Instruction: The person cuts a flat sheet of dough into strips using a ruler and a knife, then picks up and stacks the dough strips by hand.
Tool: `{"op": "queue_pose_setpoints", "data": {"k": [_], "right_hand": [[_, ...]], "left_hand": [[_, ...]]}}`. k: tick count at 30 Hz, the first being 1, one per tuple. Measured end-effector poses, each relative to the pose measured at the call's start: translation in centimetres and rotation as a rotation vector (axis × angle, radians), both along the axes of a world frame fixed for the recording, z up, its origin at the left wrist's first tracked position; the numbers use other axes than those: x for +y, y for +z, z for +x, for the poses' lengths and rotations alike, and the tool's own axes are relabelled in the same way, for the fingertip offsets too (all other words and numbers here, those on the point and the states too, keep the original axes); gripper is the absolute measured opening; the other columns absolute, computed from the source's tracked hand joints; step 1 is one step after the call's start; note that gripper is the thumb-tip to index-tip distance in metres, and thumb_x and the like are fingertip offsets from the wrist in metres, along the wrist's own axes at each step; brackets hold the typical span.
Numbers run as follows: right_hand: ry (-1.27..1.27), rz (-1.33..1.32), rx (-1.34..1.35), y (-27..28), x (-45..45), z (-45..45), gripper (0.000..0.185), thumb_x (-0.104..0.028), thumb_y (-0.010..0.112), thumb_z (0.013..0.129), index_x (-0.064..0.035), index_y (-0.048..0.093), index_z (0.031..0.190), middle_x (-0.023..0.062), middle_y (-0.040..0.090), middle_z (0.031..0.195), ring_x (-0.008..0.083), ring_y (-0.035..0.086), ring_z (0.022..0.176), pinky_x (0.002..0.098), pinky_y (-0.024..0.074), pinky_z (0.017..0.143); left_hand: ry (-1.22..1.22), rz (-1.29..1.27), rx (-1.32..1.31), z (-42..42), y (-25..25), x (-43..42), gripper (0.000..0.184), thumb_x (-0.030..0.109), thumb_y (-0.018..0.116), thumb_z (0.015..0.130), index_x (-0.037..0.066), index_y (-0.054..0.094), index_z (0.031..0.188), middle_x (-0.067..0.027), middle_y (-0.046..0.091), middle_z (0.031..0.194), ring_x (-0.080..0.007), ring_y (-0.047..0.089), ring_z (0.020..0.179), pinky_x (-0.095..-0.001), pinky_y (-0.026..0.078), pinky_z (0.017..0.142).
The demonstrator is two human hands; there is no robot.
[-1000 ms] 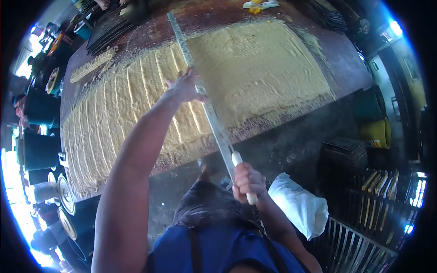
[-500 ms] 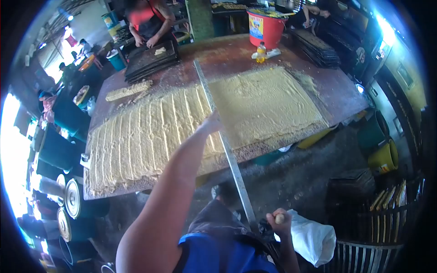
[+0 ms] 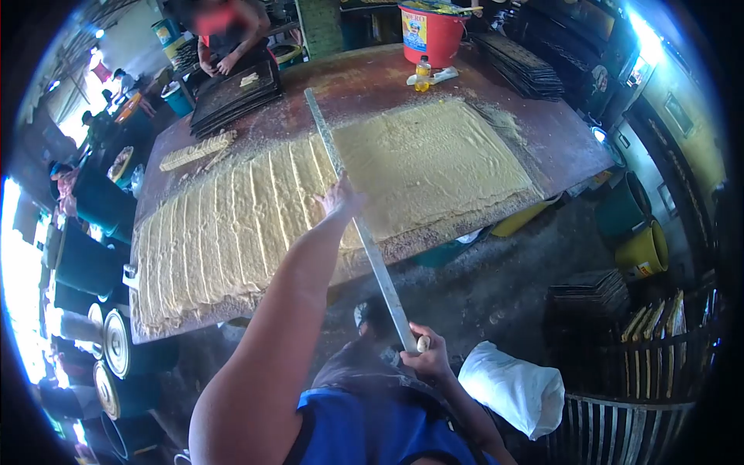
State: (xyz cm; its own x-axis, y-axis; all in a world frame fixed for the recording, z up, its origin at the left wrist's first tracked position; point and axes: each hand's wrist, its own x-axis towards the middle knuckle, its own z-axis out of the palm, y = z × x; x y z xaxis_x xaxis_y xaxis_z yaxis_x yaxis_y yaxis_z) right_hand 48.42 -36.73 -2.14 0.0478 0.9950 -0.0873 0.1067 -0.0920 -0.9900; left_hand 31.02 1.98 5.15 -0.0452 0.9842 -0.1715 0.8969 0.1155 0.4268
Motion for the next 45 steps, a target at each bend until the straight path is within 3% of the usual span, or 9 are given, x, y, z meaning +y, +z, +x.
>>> {"op": "queue_pose_setpoints", "data": {"k": [15, 17, 24, 26, 32, 34, 35, 42, 45], "right_hand": [[-0.024, 0.093, -0.026, 0.0, 0.6, 1.9, 0.070, -0.003, 0.084, 0.068, -0.0022, 0.057, 0.133, 0.0161, 0.066, 0.119, 0.0219, 0.065, 0.110, 0.0349, 0.0524, 0.095], [-0.023, 0.087, 0.080, 0.2, 0.7, 1.9, 0.069, -0.002, 0.084, 0.069, -0.0022, 0.058, 0.133, 0.0085, 0.066, 0.114, 0.0144, 0.061, 0.106, 0.0314, 0.0490, 0.094], [-0.031, 0.061, 0.039, 0.3, 1.2, 2.0, 0.068, -0.002, 0.083, 0.069, -0.0017, 0.057, 0.133, 0.0082, 0.066, 0.113, 0.0144, 0.061, 0.106, 0.0308, 0.0490, 0.093], [-0.006, 0.050, -0.031, 0.6, 1.4, 2.1, 0.069, -0.004, 0.083, 0.070, -0.0006, 0.055, 0.134, 0.0165, 0.066, 0.120, 0.0224, 0.065, 0.111, 0.0357, 0.0523, 0.095], [0.011, 0.029, 0.000, 1.1, 1.7, 2.3, 0.068, -0.005, 0.083, 0.071, 0.0008, 0.055, 0.133, 0.0165, 0.066, 0.119, 0.0220, 0.065, 0.110, 0.0356, 0.0524, 0.094], [0.012, 0.042, -0.009, 0.9, 1.8, 2.3, 0.068, -0.007, 0.084, 0.072, 0.0010, 0.056, 0.132, 0.0165, 0.067, 0.118, 0.0219, 0.066, 0.109, 0.0353, 0.0526, 0.093], [0.009, 0.064, -0.022, 0.9, 1.7, 2.3, 0.067, -0.009, 0.085, 0.072, 0.0013, 0.056, 0.132, 0.0165, 0.067, 0.117, 0.0217, 0.066, 0.108, 0.0350, 0.0529, 0.092], [-0.006, 0.062, -0.096, 2.2, 2.1, 2.2, 0.062, -0.013, 0.087, 0.076, -0.0014, 0.058, 0.129, 0.0116, 0.069, 0.110, 0.0153, 0.065, 0.100, 0.0315, 0.0533, 0.087], [-0.001, 0.068, -0.123, 2.6, 2.1, 2.1, 0.061, -0.019, 0.085, 0.077, 0.0016, 0.058, 0.128, 0.0171, 0.070, 0.113, 0.0217, 0.069, 0.103, 0.0340, 0.0543, 0.088]], "left_hand": [[-0.054, 0.021, -0.009, 2.4, -0.7, 0.7, 0.091, 0.045, 0.068, 0.081, 0.019, 0.026, 0.157, -0.0113, 0.062, 0.135, -0.0310, 0.053, 0.132, -0.0616, 0.010, 0.121], [-0.064, 0.004, -0.022, 2.1, -0.7, 0.7, 0.091, 0.046, 0.068, 0.081, 0.020, 0.026, 0.157, -0.0114, 0.063, 0.134, -0.0312, 0.053, 0.132, -0.0610, 0.010, 0.121], [-0.085, -0.022, -0.019, 2.0, -0.6, 1.2, 0.092, 0.049, 0.069, 0.081, 0.020, 0.026, 0.158, -0.0143, 0.063, 0.133, -0.0319, 0.052, 0.132, -0.0588, 0.011, 0.122], [-0.084, -0.018, -0.026, 2.0, -0.9, 1.7, 0.092, 0.048, 0.069, 0.081, 0.020, 0.026, 0.158, -0.0149, 0.063, 0.133, -0.0321, 0.052, 0.133, -0.0590, 0.011, 0.122], [-0.168, -0.109, -0.034, 0.5, 0.0, 3.0, 0.088, 0.043, 0.071, 0.083, 0.016, 0.030, 0.156, -0.0163, 0.060, 0.138, -0.0308, 0.052, 0.134, -0.0535, 0.024, 0.120], [-0.377, -0.050, -0.120, -1.2, -1.1, 4.8, 0.089, 0.043, 0.074, 0.082, 0.015, 0.032, 0.155, -0.0194, 0.051, 0.147, -0.0349, 0.048, 0.136, -0.0395, 0.041, 0.113], [-0.406, -0.103, -0.208, -1.9, -1.2, 5.4, 0.087, 0.041, 0.076, 0.083, 0.012, 0.035, 0.154, -0.0197, 0.044, 0.152, -0.0344, 0.044, 0.139, -0.0410, 0.036, 0.116], [-0.453, -0.121, -0.138, -2.5, -1.2, 5.9, 0.092, 0.038, 0.081, 0.080, 0.010, 0.034, 0.154, -0.0208, 0.043, 0.152, -0.0337, 0.043, 0.140, -0.0415, 0.033, 0.118], [-0.444, -0.062, -0.181, -2.8, -2.1, 6.6, 0.091, 0.037, 0.084, 0.075, 0.009, 0.040, 0.150, -0.0213, 0.055, 0.141, -0.0345, 0.053, 0.131, -0.0415, 0.042, 0.111]]}}
